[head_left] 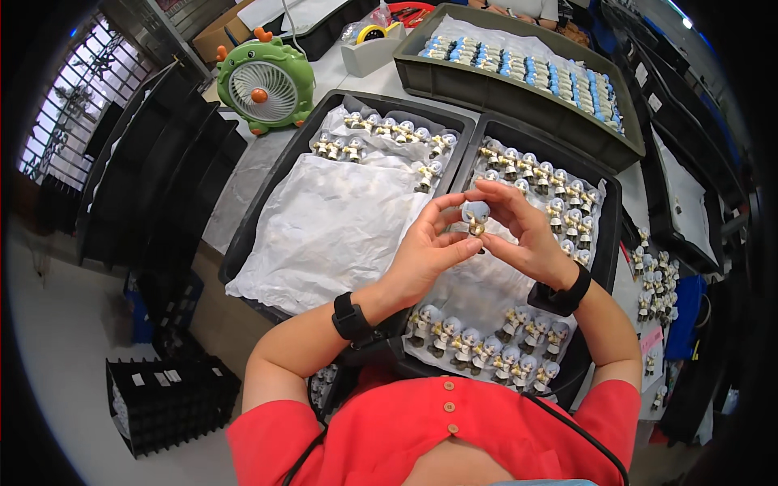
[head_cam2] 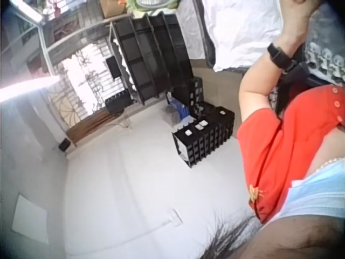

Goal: The person arranges small, wrapped cylindrical items into black trays lined with white tissue paper. They pick up individual items, inspect them, and place them in rows within the trays. The person also adjusts the tissue paper to ensure the items are neatly organized.

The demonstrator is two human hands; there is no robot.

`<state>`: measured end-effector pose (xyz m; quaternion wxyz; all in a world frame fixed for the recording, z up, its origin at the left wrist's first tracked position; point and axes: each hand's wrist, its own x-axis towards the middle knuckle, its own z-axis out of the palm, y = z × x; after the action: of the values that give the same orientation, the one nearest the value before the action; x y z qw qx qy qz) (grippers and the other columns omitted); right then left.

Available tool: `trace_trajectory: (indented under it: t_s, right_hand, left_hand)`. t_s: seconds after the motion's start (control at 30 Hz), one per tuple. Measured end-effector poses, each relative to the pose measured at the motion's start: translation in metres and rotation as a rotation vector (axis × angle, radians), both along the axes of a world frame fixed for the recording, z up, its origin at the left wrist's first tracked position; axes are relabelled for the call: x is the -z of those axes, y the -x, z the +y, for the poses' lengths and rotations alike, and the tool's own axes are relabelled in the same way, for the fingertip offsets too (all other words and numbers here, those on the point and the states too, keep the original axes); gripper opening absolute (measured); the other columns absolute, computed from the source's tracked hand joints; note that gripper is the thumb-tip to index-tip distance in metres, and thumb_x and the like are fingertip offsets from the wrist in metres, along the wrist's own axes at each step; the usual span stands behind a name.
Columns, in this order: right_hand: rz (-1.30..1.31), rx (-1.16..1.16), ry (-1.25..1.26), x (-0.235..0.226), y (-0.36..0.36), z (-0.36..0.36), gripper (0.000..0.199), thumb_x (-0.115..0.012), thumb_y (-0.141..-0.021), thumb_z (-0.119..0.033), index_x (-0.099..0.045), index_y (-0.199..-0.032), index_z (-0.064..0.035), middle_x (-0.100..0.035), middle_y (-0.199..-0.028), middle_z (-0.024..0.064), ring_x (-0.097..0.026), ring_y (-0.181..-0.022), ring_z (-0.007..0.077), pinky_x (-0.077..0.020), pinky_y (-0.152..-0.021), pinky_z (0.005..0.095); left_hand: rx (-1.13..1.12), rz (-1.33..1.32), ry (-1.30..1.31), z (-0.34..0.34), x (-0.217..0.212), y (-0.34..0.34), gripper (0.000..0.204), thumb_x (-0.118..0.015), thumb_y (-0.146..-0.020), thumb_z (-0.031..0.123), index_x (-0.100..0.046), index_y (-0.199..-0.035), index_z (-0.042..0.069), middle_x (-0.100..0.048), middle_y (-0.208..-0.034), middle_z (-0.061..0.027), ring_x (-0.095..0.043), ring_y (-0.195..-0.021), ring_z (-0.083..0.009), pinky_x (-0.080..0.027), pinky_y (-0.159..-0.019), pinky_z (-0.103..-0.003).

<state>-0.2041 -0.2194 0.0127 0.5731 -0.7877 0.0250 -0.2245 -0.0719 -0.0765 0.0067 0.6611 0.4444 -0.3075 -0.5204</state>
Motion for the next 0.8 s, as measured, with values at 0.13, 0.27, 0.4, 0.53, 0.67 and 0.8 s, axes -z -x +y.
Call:
trace_trajectory:
  t_s: [0.13, 0.27, 0.4, 0.53, 0.67, 0.8]
  right_hand:
    - [-0.014, -0.001, 0.106, 0.002, 0.000, 0.005, 0.073, -0.069, -0.075, -0.003, -0.034, -0.140, -0.0067, -0.048, -0.132, 0.0108, -0.049, -0.121, 0.0216, -0.0385, -0.104, 0.0351]
    - [-0.069, 0.046, 0.303, 0.000, -0.002, 0.008, 0.086, -0.076, -0.070, -0.008, -0.029, -0.142, -0.0081, -0.048, -0.132, 0.0116, -0.050, -0.120, 0.0243, -0.0415, -0.099, 0.0360]
    - [-0.098, 0.091, 0.335, 0.005, -0.004, 0.008, 0.090, -0.078, -0.068, -0.011, -0.028, -0.143, -0.0091, -0.050, -0.131, 0.0115, -0.051, -0.117, 0.0235, -0.0433, -0.092, 0.0341]
    - [-0.085, 0.120, 0.298, 0.004, -0.004, 0.010, 0.088, -0.079, -0.068, -0.011, -0.031, -0.141, -0.0093, -0.051, -0.129, 0.0110, -0.052, -0.115, 0.0228, -0.0434, -0.091, 0.0333]
    - [-0.119, 0.154, 0.370, 0.002, -0.003, 0.010, 0.084, -0.078, -0.066, -0.008, -0.035, -0.139, -0.0094, -0.053, -0.124, 0.0106, -0.052, -0.113, 0.0254, -0.0437, -0.091, 0.0354]
    - [-0.218, 0.222, 0.623, -0.002, -0.005, 0.016, 0.082, -0.075, -0.061, -0.002, -0.040, -0.135, -0.0090, -0.053, -0.118, 0.0102, -0.050, -0.108, 0.0292, -0.0439, -0.091, 0.0385]
  left_hand:
    - [-0.062, -0.068, 0.005, -0.002, 0.006, -0.001, 0.055, -0.062, -0.088, 0.009, -0.033, -0.135, 0.006, -0.049, -0.123, -0.0096, -0.058, -0.100, -0.0146, -0.049, -0.083, -0.029]
    - [-0.001, 0.100, 0.028, -0.001, -0.001, -0.004, 0.051, -0.061, -0.090, 0.011, -0.035, -0.133, 0.004, -0.053, -0.116, -0.0092, -0.060, -0.097, -0.0147, -0.051, -0.079, -0.027]
    - [-0.002, 0.116, 0.047, 0.001, -0.002, -0.003, 0.048, -0.056, -0.093, 0.012, -0.033, -0.134, 0.005, -0.056, -0.111, -0.0086, -0.062, -0.092, -0.0154, -0.052, -0.079, -0.030]
    - [-0.005, 0.152, 0.076, 0.002, -0.003, -0.003, 0.049, -0.053, -0.094, 0.012, -0.029, -0.136, 0.006, -0.056, -0.113, -0.0096, -0.063, -0.092, -0.0163, -0.052, -0.080, -0.031]
    - [0.028, 0.117, 0.076, 0.002, -0.003, -0.003, 0.045, -0.050, -0.096, 0.015, -0.032, -0.136, 0.006, -0.055, -0.117, -0.0084, -0.061, -0.098, -0.0155, -0.051, -0.083, -0.032]
    - [-0.009, 0.142, 0.006, 0.001, 0.006, -0.001, 0.043, -0.046, -0.098, 0.019, -0.036, -0.138, 0.005, -0.054, -0.121, -0.0056, -0.055, -0.108, -0.0132, -0.047, -0.090, -0.032]
